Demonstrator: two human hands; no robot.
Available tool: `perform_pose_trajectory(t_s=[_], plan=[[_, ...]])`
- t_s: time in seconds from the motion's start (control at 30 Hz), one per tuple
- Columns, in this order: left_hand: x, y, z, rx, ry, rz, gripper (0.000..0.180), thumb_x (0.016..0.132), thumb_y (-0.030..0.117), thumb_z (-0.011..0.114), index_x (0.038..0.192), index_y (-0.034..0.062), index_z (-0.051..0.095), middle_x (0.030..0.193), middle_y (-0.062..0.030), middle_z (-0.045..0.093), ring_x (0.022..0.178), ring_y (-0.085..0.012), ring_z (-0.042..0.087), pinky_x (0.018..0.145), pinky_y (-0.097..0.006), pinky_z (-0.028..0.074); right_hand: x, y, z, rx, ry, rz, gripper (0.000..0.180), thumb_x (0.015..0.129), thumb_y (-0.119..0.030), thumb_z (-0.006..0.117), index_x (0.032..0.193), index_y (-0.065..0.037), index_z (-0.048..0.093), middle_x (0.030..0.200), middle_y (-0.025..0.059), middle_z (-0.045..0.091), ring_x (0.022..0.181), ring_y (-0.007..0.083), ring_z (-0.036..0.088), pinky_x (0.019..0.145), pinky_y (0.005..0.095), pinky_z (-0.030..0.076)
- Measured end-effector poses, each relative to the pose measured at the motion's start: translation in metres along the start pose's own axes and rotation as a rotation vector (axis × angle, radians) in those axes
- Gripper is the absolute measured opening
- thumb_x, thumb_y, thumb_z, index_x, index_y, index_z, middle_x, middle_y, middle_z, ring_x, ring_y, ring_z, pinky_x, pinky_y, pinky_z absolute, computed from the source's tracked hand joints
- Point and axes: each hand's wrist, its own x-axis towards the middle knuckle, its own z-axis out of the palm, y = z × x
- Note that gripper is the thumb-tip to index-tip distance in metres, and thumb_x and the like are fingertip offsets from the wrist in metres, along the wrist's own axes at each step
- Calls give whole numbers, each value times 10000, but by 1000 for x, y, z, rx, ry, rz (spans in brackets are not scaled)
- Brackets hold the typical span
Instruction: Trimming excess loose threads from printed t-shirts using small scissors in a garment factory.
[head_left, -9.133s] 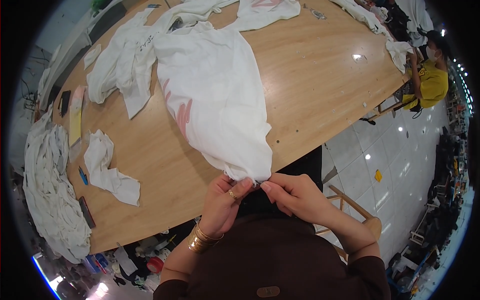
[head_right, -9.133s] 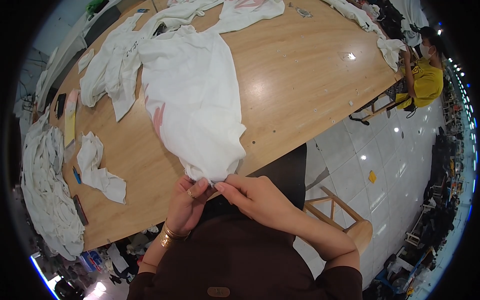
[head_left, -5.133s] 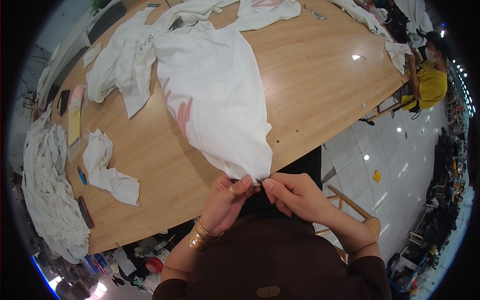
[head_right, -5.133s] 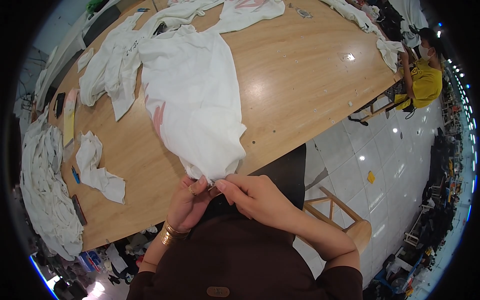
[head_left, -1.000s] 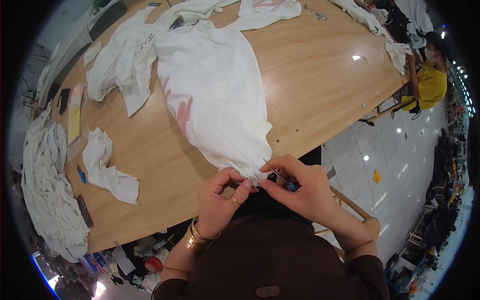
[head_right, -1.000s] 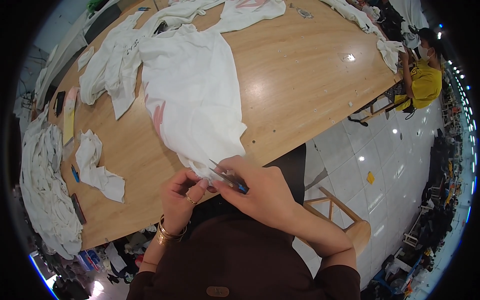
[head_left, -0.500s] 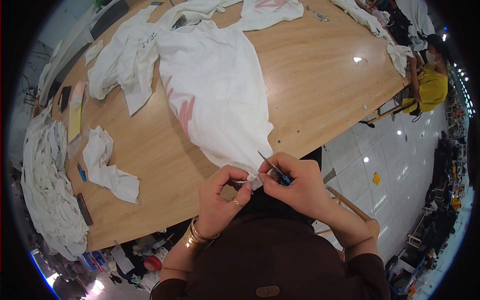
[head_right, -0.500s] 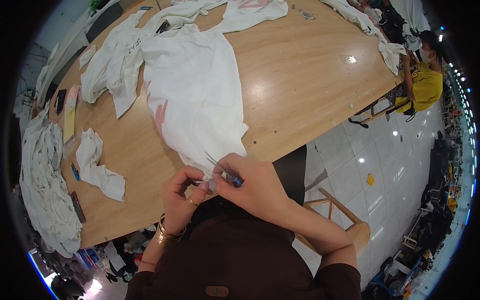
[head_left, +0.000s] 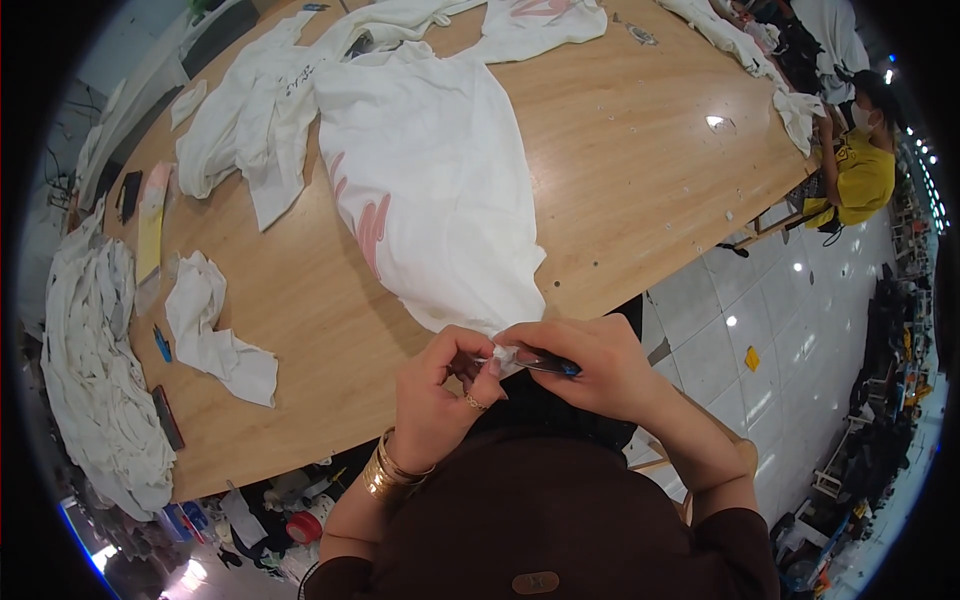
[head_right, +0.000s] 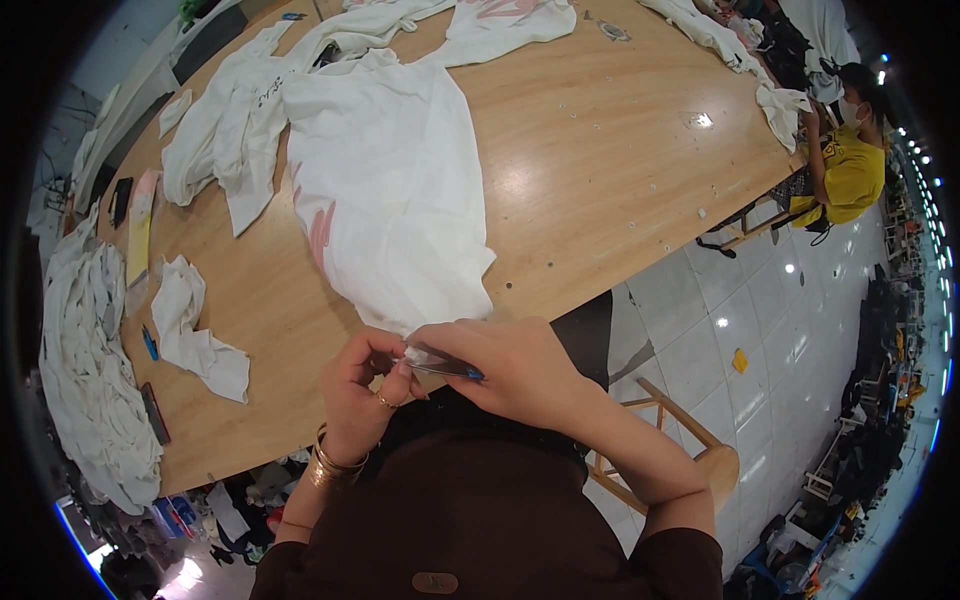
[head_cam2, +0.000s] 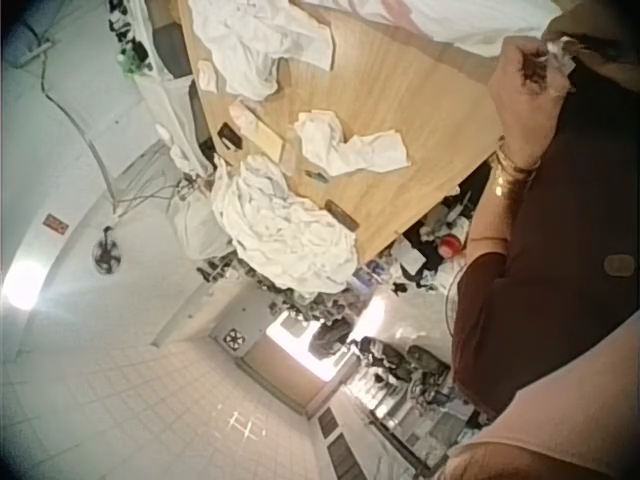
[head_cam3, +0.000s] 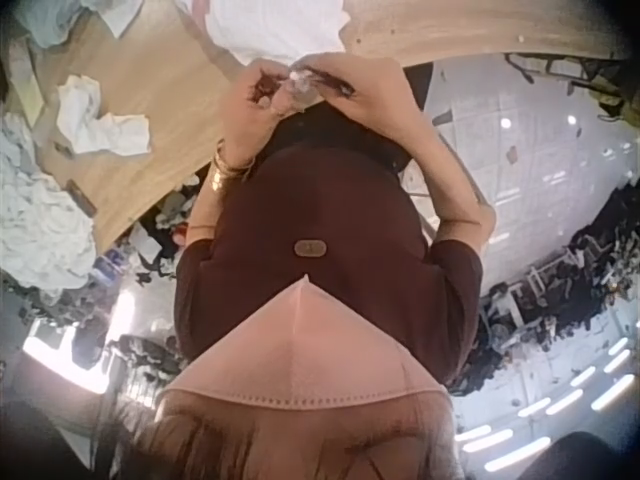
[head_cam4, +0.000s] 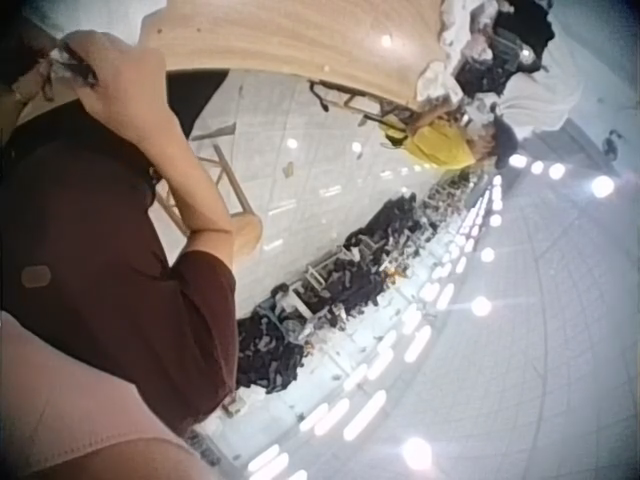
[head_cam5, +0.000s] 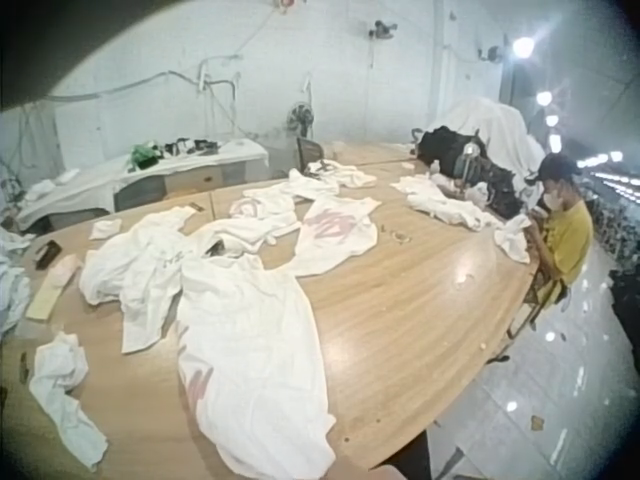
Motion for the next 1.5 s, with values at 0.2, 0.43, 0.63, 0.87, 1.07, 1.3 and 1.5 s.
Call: perform_pose_trajectory(t_s=[0.2, 0.43, 0.63, 0.87, 1.07, 1.3, 1.5], plan=[[3, 1, -1, -134, -59, -76, 156, 801, 43, 639, 920, 4, 546, 763, -30, 600, 624, -59, 576, 557, -197, 453, 4, 13, 0, -70, -40, -44, 288, 695, -102, 678, 961, -102, 568, 776, 40, 626, 656, 229, 618, 541, 311, 468], [2, -3, -4, 66, 37, 55, 125, 782, 36, 658, 884, 9, 592, 751, -22, 585, 594, -66, 550, 550, -198, 445, 13, 7, -9, 7, -133, 59, 247, 705, -149, 679, 912, -87, 559, 751, 59, 629, 640, 244, 620, 544, 328, 471], [6, 4, -7, 69, -53, 50, 111, 792, 27, 635, 888, 4, 586, 730, -25, 581, 594, -69, 559, 545, -195, 441, 16, 6, -10, -58, -124, 35, 238, 708, -149, 670, 904, -82, 552, 758, 62, 632, 650, 250, 622, 549, 330, 473], [5, 1, -6, -100, -2, -4, 112, 814, 22, 617, 911, -10, 571, 748, -19, 577, 603, -68, 570, 546, -193, 443, 17, -1, -15, -15, -73, 97, 169, 695, -71, 666, 848, -43, 600, 679, 65, 588, 574, 195, 582, 548, 258, 455], [6, 3, -7, -263, -62, -59, 101, 824, 14, 611, 908, -22, 567, 815, -23, 544, 604, -68, 562, 540, -190, 442, 14, -2, -12, 85, -34, 208, 149, 731, -81, 660, 860, -36, 601, 650, 46, 581, 532, 99, 534, 508, 227, 418], [3, 4, -7, -316, -49, -1, 115, 819, -32, 601, 929, -32, 569, 859, -53, 558, 675, -105, 602, 593, -206, 482, 9, -27, -20, 441, -45, 565, 110, 853, -106, 609, 906, -22, 563, 601, 2, 584, 453, 48, 517, 426, 199, 380], [3, 5, -7, -333, -52, 4, 115, 824, -43, 588, 937, -36, 566, 881, -65, 567, 712, -121, 618, 618, -217, 497, 0, -29, -18, 309, -249, 525, 162, 877, -177, 588, 829, -23, 595, 546, 18, 576, 441, 88, 565, 402, 205, 385]])
